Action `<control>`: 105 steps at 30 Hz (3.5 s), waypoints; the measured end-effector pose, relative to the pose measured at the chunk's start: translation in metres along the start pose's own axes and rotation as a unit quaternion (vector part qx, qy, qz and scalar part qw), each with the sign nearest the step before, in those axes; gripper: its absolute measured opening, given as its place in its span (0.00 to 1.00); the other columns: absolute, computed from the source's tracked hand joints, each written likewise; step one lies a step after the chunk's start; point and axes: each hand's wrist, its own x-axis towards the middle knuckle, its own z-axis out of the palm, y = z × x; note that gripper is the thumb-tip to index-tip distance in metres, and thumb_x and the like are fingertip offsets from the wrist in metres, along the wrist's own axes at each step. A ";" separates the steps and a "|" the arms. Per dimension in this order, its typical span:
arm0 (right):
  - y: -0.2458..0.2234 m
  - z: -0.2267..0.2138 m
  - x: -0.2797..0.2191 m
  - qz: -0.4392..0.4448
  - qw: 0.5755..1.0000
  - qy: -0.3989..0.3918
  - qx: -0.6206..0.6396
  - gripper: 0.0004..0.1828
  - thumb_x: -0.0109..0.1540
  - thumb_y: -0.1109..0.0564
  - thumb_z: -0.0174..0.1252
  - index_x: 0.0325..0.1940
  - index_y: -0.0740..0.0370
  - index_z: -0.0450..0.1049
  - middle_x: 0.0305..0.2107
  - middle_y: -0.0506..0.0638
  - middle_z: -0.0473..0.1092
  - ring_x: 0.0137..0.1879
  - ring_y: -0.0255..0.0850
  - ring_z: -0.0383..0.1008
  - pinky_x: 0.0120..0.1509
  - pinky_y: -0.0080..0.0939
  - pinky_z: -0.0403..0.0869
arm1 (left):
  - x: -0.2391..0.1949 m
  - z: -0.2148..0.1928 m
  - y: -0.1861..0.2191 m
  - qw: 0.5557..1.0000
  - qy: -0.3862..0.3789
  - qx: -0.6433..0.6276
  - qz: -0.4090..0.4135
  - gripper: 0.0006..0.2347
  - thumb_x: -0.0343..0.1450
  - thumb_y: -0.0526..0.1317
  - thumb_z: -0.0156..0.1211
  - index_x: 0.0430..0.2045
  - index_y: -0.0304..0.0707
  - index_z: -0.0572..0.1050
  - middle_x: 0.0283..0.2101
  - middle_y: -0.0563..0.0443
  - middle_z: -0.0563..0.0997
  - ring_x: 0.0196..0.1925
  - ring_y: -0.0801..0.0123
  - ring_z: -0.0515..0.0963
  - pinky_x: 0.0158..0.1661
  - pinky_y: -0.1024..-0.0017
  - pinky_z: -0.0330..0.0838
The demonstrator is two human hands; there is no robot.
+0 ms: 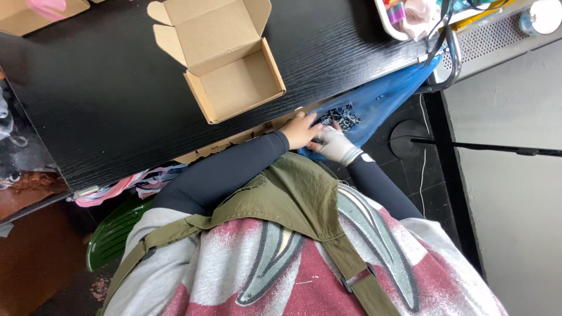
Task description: Packaging decorative wax melts into a small box with filler and tying it with a ribbon.
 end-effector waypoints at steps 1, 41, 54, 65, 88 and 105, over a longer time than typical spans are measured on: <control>0.000 -0.007 -0.004 0.002 1.000 0.001 0.001 0.20 0.63 0.47 0.60 0.58 0.53 0.77 0.52 0.55 0.74 0.64 0.49 0.69 0.76 0.67 0.46 | -0.002 -0.003 0.002 1.000 -0.002 0.001 0.001 0.29 0.76 0.57 0.48 0.67 0.36 0.64 0.65 0.24 0.67 0.67 0.39 0.71 0.65 0.59 0.65; 0.022 0.007 -0.023 0.024 0.952 0.210 0.224 0.21 0.66 0.46 0.64 0.54 0.65 0.78 0.49 0.57 0.75 0.55 0.46 0.71 0.62 0.47 0.69 | -0.041 -0.026 0.036 0.984 0.141 -0.021 0.105 0.38 0.57 0.45 0.77 0.64 0.38 0.65 0.61 0.31 0.71 0.64 0.47 0.70 0.63 0.61 0.63; -0.068 -0.033 -0.022 -0.089 0.932 0.248 0.248 0.24 0.62 0.57 0.67 0.60 0.66 0.70 0.52 0.52 0.71 0.56 0.38 0.71 0.62 0.41 0.71 | -0.046 -0.018 0.039 0.981 0.161 -0.103 0.036 0.21 0.61 0.49 0.73 0.42 0.35 0.76 0.48 0.38 0.78 0.52 0.50 0.79 0.54 0.61 0.72; -0.038 -0.079 -0.040 -0.001 0.609 0.295 0.736 0.11 0.67 0.51 0.60 0.45 0.58 0.69 0.32 0.47 0.69 0.37 0.39 0.70 0.51 0.47 0.77 | -0.058 -0.025 0.043 0.979 0.170 0.061 0.092 0.11 0.64 0.45 0.73 0.30 0.36 0.83 0.40 0.34 0.74 0.41 0.44 0.77 0.44 0.55 0.71; -0.086 -0.086 -0.033 -0.047 0.647 0.204 0.733 0.14 0.63 0.65 0.63 0.43 0.54 0.64 0.48 0.56 0.72 0.45 0.44 0.76 0.51 0.46 0.79 | -0.064 -0.043 0.084 0.993 0.084 0.009 0.084 0.39 0.55 0.46 0.78 0.65 0.52 0.66 0.55 0.30 0.67 0.61 0.41 0.67 0.59 0.56 0.64; 0.017 -0.163 -0.091 -0.170 0.608 0.412 0.657 0.12 0.74 0.45 0.63 0.55 0.49 0.69 0.30 0.43 0.68 0.25 0.31 0.62 0.29 0.31 0.61 | -0.057 -0.044 0.068 0.995 0.027 -0.016 0.095 0.14 0.76 0.44 0.58 0.22 0.35 0.79 0.44 0.41 0.69 0.39 0.59 0.79 0.47 0.62 0.73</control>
